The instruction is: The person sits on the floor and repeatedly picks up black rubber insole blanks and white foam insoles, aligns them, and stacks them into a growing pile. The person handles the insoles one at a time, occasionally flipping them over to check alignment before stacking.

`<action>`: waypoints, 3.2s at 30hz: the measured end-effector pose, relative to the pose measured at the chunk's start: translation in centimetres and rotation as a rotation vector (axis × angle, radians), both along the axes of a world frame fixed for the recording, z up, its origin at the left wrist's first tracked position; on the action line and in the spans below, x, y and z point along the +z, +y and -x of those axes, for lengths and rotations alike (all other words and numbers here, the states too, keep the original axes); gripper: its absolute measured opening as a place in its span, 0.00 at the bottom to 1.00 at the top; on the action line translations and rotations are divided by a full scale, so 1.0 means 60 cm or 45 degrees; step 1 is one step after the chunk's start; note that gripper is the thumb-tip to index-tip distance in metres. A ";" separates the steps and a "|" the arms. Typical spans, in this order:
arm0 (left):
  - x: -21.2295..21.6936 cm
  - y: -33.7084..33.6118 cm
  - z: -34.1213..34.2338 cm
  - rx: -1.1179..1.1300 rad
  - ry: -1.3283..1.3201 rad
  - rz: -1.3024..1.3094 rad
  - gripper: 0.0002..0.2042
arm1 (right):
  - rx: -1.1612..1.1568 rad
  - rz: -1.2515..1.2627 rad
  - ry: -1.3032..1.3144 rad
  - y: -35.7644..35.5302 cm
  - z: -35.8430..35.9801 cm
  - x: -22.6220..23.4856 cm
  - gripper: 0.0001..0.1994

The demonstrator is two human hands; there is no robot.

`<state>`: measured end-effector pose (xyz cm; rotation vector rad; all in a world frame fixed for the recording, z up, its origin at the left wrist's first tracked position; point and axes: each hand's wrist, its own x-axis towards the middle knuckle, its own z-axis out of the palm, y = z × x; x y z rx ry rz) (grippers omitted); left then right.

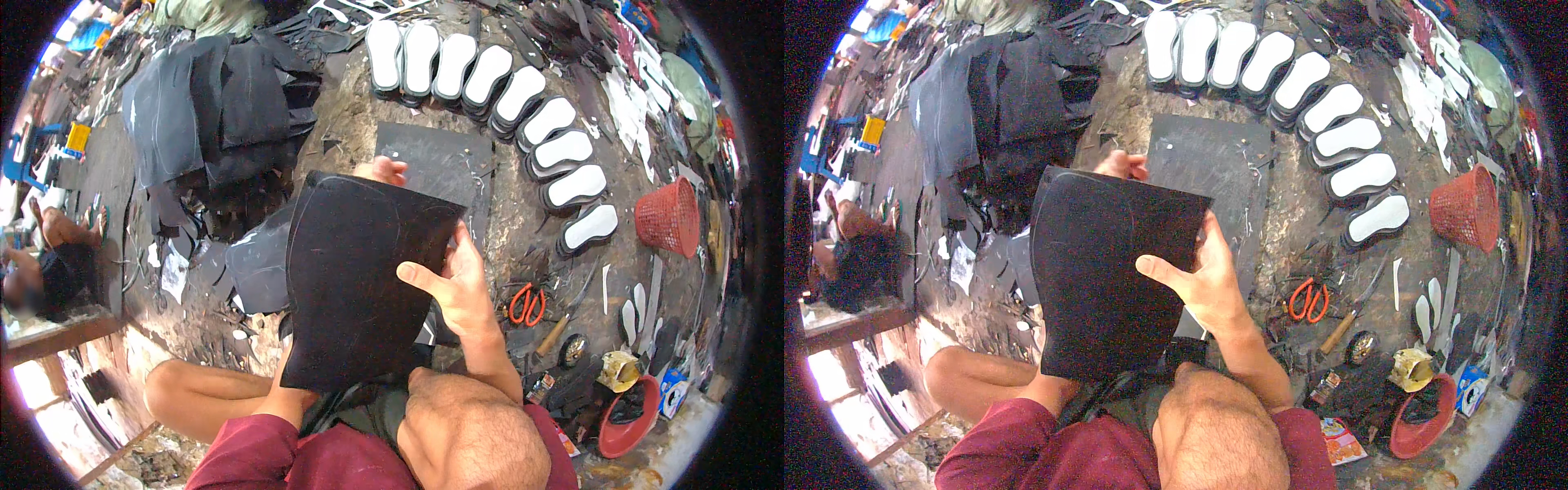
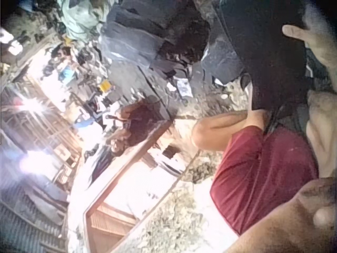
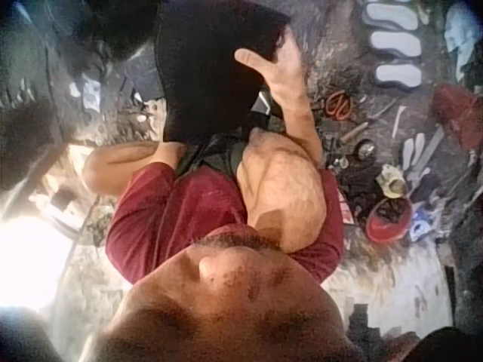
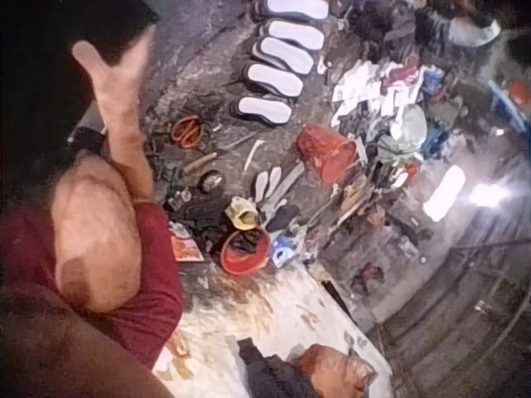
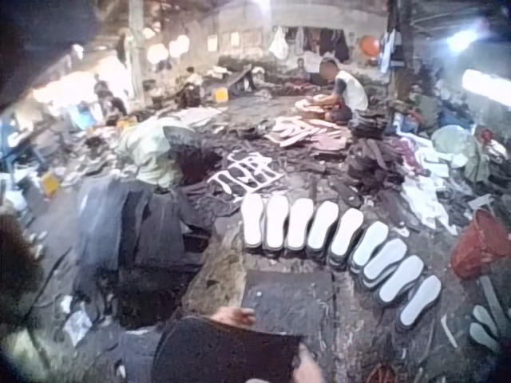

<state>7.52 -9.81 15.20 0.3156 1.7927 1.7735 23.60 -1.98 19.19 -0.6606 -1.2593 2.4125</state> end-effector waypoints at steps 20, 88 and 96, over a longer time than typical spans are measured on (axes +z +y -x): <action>0.101 -0.091 0.091 -1.191 0.163 0.134 0.21 | 0.417 0.243 -0.169 0.082 0.004 -0.033 0.12; -0.217 -0.308 0.030 0.696 0.769 0.578 0.15 | -0.348 -2.182 -0.295 0.145 -0.111 0.075 0.11; -0.246 -0.012 -0.073 -0.008 -1.144 0.167 0.46 | 0.497 -1.669 -0.341 -0.069 -0.058 -0.220 0.28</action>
